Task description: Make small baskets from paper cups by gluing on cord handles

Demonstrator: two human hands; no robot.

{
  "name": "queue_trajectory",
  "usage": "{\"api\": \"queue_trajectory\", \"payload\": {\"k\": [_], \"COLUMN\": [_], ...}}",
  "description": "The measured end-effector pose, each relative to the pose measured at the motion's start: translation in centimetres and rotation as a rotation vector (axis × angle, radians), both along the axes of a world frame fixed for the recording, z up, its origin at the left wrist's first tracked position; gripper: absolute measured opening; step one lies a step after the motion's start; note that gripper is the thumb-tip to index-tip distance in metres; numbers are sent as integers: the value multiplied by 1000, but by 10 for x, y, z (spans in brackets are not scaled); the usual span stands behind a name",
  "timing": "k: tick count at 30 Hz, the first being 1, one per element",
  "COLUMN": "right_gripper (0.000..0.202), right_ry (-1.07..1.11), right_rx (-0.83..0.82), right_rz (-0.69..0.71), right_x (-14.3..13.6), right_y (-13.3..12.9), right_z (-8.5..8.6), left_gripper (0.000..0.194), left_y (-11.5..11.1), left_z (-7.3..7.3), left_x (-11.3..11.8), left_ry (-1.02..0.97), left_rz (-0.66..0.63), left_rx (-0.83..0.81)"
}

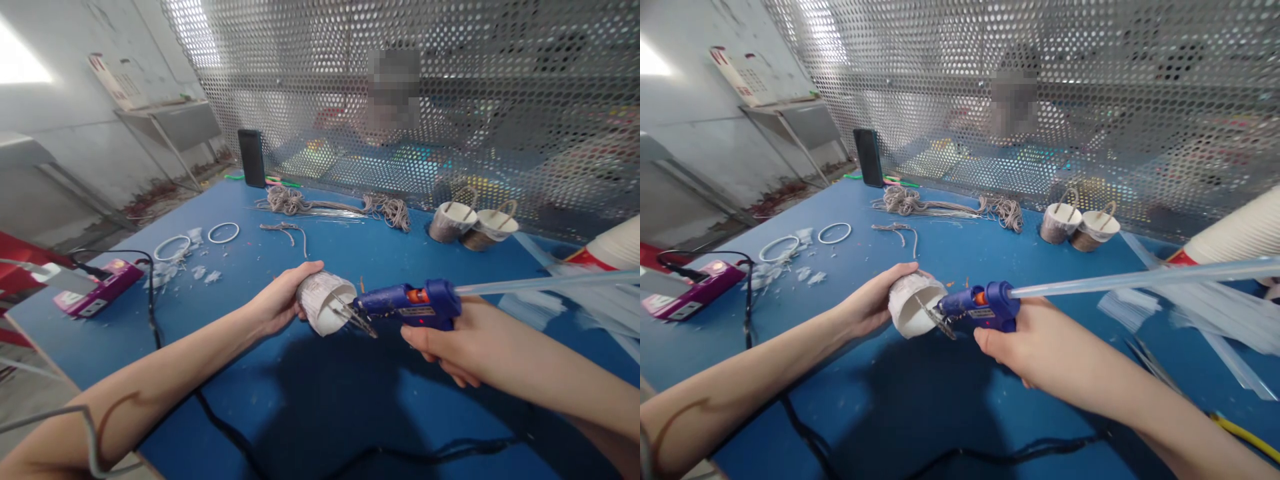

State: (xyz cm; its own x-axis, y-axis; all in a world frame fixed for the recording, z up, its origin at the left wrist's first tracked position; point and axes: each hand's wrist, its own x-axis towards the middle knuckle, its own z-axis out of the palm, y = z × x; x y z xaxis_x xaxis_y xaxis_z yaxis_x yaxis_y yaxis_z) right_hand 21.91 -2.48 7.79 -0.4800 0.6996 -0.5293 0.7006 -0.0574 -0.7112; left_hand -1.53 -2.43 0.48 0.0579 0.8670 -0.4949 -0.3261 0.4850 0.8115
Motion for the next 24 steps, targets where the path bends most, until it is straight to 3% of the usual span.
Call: {"api": "queue_trajectory", "payload": {"k": [6, 11, 20, 24], "right_gripper": [21, 22, 23, 28], "right_ry": [-29, 40, 300, 370], "right_rx": [12, 51, 13, 37], "right_rz": [11, 2, -107, -202], "right_x": [5, 11, -5, -4], "right_y": [-1, -3, -10, -10], "right_z": [-4, -17, -50, -53], "left_gripper": [26, 26, 23, 22], "left_y": [1, 1, -1, 0], "left_z": [3, 3, 6, 8], "left_x": [1, 1, 5, 4], "left_ry": [-3, -35, -42, -49], "left_rz": [-1, 15, 105, 129], "left_rx": [36, 50, 73, 63]}}
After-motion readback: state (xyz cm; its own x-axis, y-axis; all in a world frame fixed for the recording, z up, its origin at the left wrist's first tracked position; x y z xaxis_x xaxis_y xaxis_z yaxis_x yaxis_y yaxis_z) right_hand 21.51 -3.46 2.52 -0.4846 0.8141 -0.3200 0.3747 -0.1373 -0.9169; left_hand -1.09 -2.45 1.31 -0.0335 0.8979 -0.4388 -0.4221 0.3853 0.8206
